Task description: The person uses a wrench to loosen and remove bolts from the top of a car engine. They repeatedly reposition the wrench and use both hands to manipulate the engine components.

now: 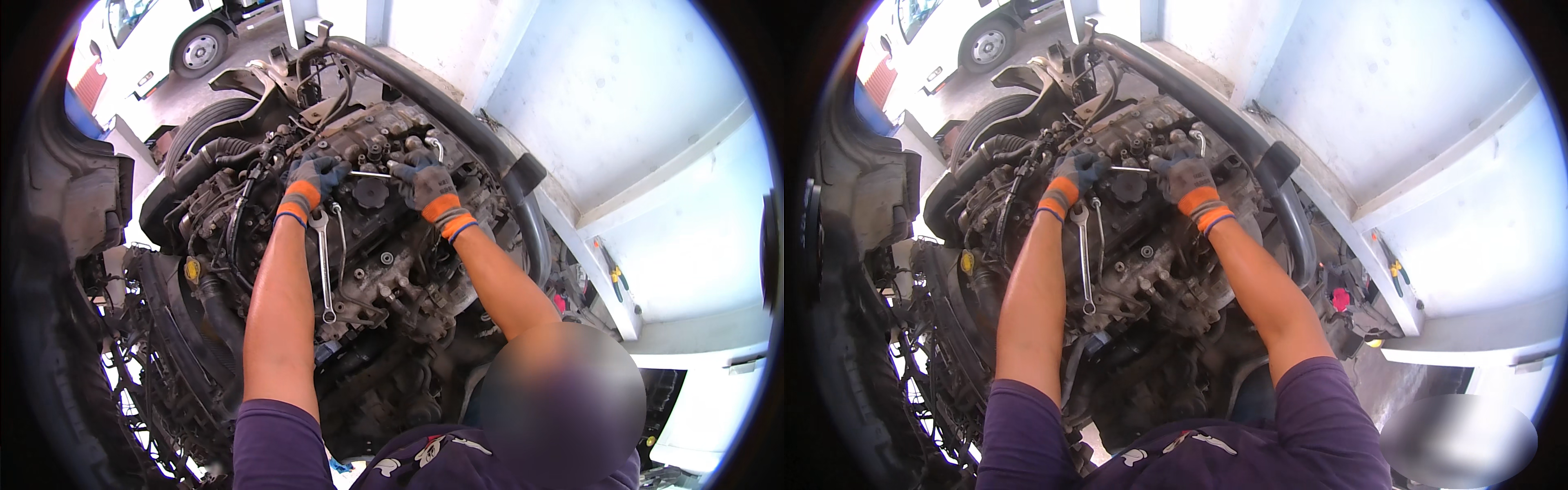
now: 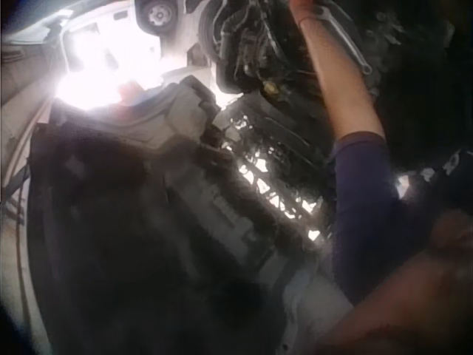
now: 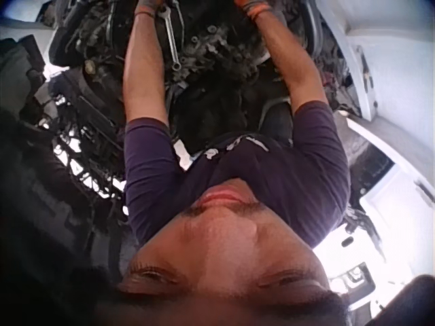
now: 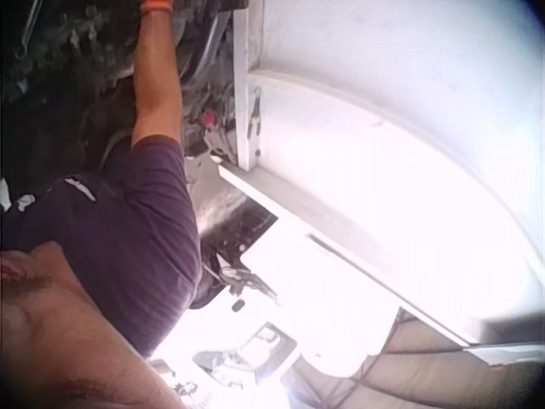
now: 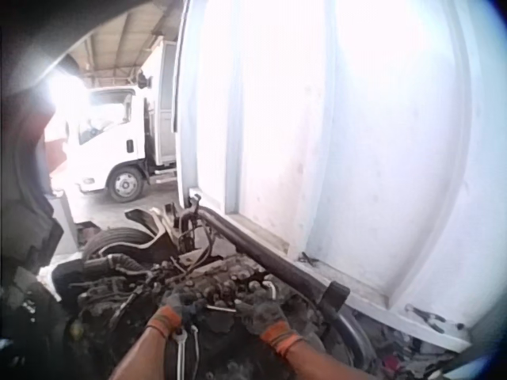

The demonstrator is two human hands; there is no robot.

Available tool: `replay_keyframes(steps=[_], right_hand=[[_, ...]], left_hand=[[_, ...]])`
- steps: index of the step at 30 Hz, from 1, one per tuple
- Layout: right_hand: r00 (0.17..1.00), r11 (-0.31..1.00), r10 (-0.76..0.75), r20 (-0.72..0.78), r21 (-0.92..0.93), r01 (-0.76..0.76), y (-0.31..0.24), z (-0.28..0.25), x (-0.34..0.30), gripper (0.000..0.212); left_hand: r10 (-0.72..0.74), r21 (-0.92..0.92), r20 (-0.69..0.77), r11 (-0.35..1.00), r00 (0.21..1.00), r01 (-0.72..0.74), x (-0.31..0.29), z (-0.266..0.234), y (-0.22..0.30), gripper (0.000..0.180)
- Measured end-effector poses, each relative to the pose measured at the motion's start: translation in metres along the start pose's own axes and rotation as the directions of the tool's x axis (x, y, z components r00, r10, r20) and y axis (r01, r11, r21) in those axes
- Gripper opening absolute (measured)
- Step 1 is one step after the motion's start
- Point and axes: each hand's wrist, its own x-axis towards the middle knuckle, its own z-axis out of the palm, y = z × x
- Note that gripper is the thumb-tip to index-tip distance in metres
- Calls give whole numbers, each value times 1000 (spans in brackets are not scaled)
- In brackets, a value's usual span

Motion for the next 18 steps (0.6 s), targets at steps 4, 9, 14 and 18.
replay_keyframes(steps=[4,9,14,18], right_hand=[[992,994,60,-114,99,-48,-5,7,4,26],[974,949,224,28,223,-224,-23,0,10,24],[963,954,268,-6,142,-264,-8,-17,17,22],[970,977,198,141,54,-207,-9,-24,52,20]], left_hand=[[233,220,-150,955,961,-197,-2,4,-19,30],[427,313,-316,890,847,-332,9,7,-24,20],[312,32,-53,950,949,-311,13,-28,31,25],[278,218,-37,940,960,-264,9,-27,9,23]])
